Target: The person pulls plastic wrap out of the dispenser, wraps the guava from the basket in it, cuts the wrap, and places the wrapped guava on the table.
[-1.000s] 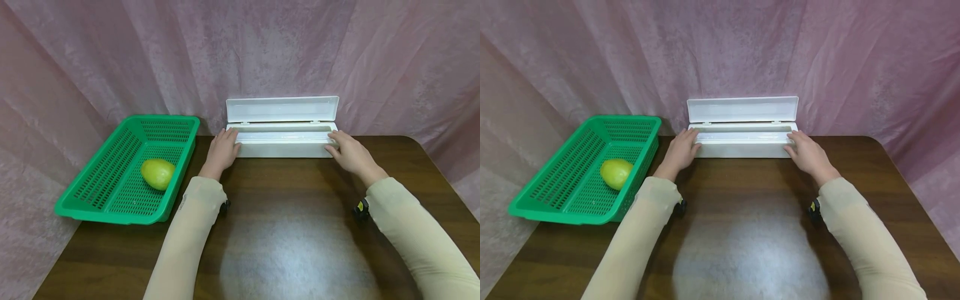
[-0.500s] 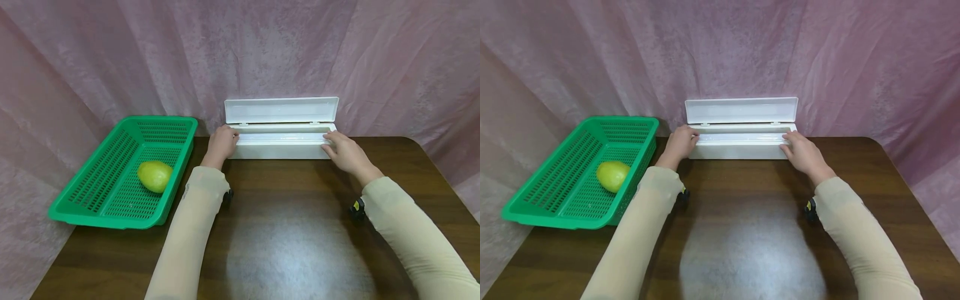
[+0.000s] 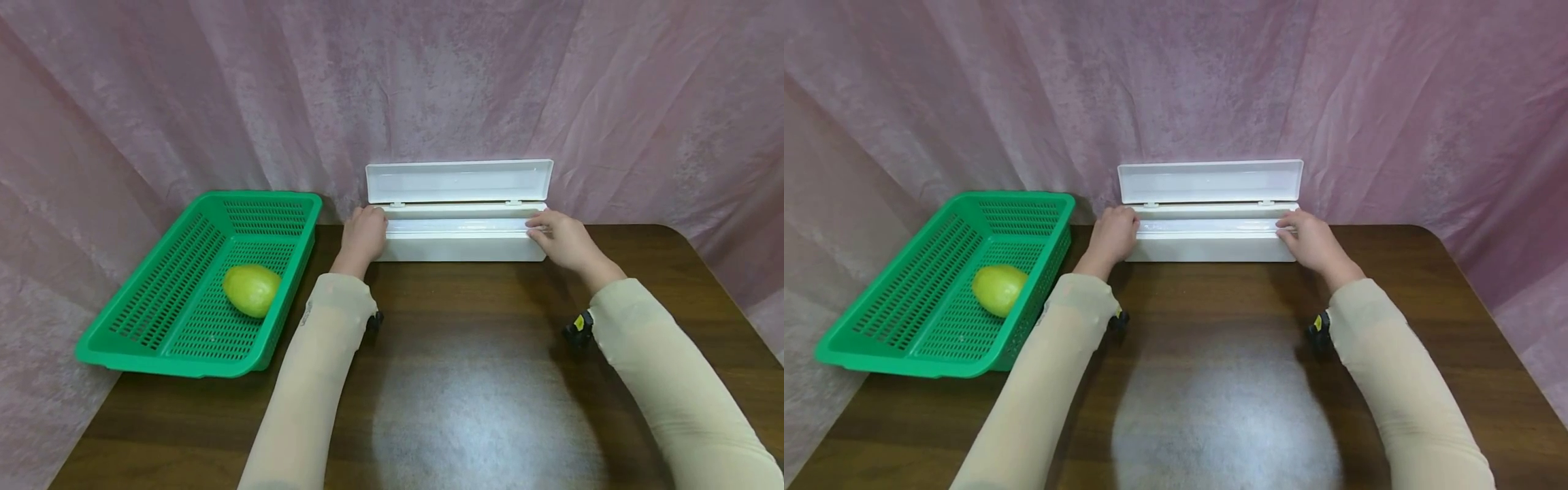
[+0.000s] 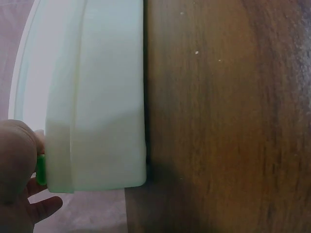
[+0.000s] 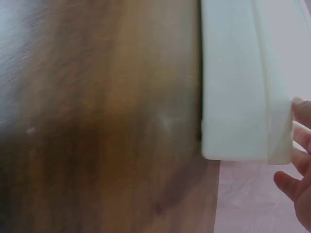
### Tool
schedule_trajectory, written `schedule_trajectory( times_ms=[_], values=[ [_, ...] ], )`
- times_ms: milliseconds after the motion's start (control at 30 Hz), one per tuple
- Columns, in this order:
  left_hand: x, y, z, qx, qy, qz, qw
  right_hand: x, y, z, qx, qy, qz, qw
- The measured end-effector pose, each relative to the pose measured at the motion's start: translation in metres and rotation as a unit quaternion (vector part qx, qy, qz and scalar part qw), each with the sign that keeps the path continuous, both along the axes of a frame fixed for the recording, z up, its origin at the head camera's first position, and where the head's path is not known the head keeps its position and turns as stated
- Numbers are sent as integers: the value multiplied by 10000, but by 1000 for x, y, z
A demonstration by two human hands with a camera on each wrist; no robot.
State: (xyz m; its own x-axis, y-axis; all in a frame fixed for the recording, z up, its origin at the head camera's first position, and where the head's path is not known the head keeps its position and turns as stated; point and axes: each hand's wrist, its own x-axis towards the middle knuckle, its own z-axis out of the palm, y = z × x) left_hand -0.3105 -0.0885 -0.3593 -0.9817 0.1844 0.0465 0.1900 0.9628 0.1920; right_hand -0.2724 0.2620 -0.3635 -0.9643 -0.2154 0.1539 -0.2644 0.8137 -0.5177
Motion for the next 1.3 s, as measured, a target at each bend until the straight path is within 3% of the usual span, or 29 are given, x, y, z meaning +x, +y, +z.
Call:
schedule_trajectory(
  times_ms=[200, 433, 567, 833, 1067, 1200, 1300],
  values=[
    [1, -2, -6, 69, 345, -33, 9994, -3, -2, 4, -49, 9, -167, 9998],
    [2, -2, -11, -15, 613, -171, 9980, -7, -7, 0, 373, 149, -249, 9989],
    [3, -2, -11, 109, 576, -75, 9982, -8, -8, -4, 409, 244, -332, 9983],
    [1, -1, -10, 397, 413, 213, 9981, -7, -7, -13, -82, 530, -664, 9963],
    [5, -4, -17, 1190, 306, 348, 9918, -1, -3, -17, -524, 530, -723, 9946],
    [7, -9, -19, 1743, 435, 246, 9834, 1, -2, -16, -697, 407, -593, 9950],
    [8, -11, -19, 1891, 539, 87, 9804, 1, -3, -17, -758, 472, -648, 9939]
  ],
)
